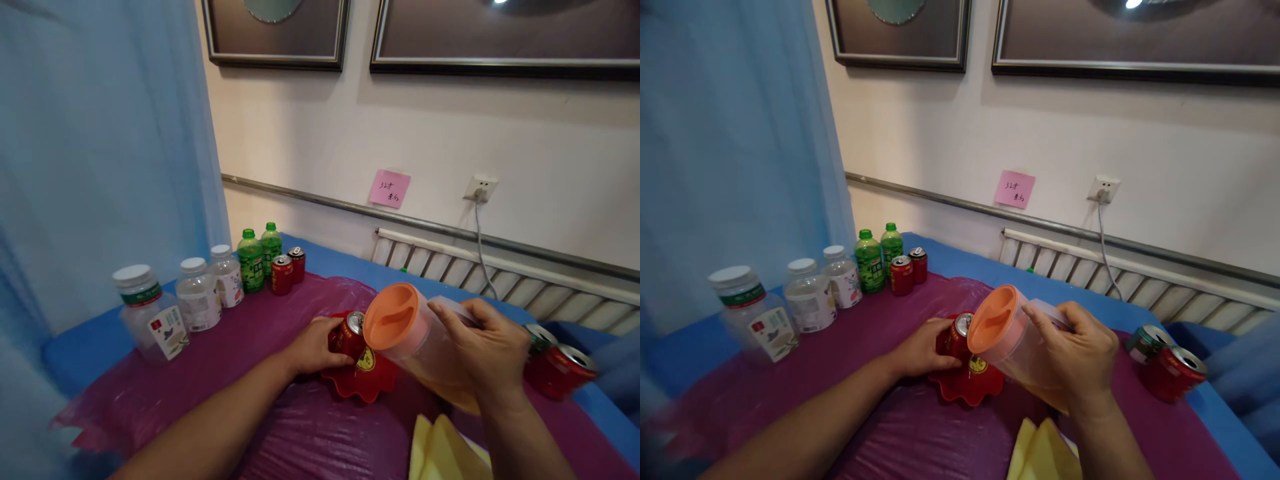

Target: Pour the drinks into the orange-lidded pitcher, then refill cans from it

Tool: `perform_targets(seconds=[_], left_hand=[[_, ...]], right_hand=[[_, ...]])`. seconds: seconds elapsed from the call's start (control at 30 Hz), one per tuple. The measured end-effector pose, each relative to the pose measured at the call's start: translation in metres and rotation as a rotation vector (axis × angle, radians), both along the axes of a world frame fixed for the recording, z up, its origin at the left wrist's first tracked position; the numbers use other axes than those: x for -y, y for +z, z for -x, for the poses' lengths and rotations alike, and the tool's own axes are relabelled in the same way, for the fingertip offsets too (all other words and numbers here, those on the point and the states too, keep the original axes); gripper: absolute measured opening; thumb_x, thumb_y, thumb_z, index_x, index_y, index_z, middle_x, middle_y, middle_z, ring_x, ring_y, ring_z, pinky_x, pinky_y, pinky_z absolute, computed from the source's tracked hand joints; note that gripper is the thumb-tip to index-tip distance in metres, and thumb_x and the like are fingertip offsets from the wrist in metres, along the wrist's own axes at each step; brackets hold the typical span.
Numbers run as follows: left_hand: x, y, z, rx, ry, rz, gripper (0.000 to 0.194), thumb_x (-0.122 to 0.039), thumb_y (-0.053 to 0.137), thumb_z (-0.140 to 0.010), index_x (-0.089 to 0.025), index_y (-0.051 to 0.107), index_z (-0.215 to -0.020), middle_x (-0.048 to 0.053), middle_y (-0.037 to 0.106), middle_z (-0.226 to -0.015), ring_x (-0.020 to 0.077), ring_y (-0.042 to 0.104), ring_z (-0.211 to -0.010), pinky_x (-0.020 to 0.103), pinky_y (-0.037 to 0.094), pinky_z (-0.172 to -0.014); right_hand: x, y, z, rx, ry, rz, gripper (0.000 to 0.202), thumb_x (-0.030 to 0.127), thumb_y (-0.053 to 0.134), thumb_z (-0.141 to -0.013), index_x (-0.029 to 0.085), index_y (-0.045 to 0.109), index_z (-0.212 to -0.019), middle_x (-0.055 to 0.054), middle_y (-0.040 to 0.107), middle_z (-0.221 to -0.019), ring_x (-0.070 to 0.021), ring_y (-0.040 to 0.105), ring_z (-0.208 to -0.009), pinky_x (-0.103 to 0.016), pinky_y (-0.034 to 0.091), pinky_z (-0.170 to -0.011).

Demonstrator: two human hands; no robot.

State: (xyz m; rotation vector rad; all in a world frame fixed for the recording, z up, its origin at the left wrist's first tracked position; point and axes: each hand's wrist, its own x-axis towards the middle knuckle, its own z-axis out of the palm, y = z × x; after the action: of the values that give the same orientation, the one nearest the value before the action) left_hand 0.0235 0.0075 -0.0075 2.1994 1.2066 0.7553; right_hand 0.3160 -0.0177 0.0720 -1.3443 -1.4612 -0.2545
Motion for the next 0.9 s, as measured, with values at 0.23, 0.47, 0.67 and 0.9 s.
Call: perform_targets(seconds=[0.23,0.47,0.67,0.9], left_hand=[[0.0008,0.0015,0.0006,-0.017,0.011,0.012,0.064,-0.046,0.086,-0.069,-0.026,0.068,-0.128,0.003,0.074,-0.125,0.0303,0.067,-0.108,0.039,0.043,-0.103],[-0.0015,0.0011,0.0022,-0.011,0.025,0.016,0.066,-0.048,0.086,-0.067,-0.024,0.069,-0.127,0.005,0.073,-0.127,0.032,0.066,-0.111,0.042,0.046,-0.103],[-0.0028,0.0023,0.0036,0.004,0.005,0.011,0.071,-0.045,0.087,-0.067,-0.025,0.067,-0.132,0.005,0.071,-0.132,0.034,0.064,-0.117,0.042,0.045,-0.106],[-0.0029,0.0024,0.0034,0.018,-0.023,0.018,0.07,-0.047,0.085,-0.069,-0.024,0.066,-0.133,0.006,0.07,-0.134,0.033,0.065,-0.117,0.043,0.045,-0.108]], right_hand=[[-0.0043,-0.0029,-0.0003,0.02,-0.004,0.008,0.063,0.079,0.059,-0.082,0.019,0.061,-0.062,0.005,0.046,-0.054,-0.0108,0.043,-0.052,-0.026,0.031,-0.055],[-0.0058,-0.0031,0.0012,0.032,0.036,-0.03,0.059,0.073,0.063,-0.083,0.019,0.061,-0.061,0.005,0.047,-0.054,-0.0103,0.042,-0.052,-0.026,0.031,-0.055],[-0.0062,-0.0014,0.0038,0.014,0.028,-0.025,0.059,0.072,0.064,-0.083,0.02,0.054,-0.056,0.005,0.044,-0.053,-0.0101,0.041,-0.052,-0.025,0.031,-0.055],[-0.0051,-0.0007,0.0044,-0.002,0.03,-0.011,0.06,0.072,0.064,-0.083,0.02,0.051,-0.055,0.005,0.041,-0.053,-0.0098,0.039,-0.052,-0.025,0.03,-0.055]])
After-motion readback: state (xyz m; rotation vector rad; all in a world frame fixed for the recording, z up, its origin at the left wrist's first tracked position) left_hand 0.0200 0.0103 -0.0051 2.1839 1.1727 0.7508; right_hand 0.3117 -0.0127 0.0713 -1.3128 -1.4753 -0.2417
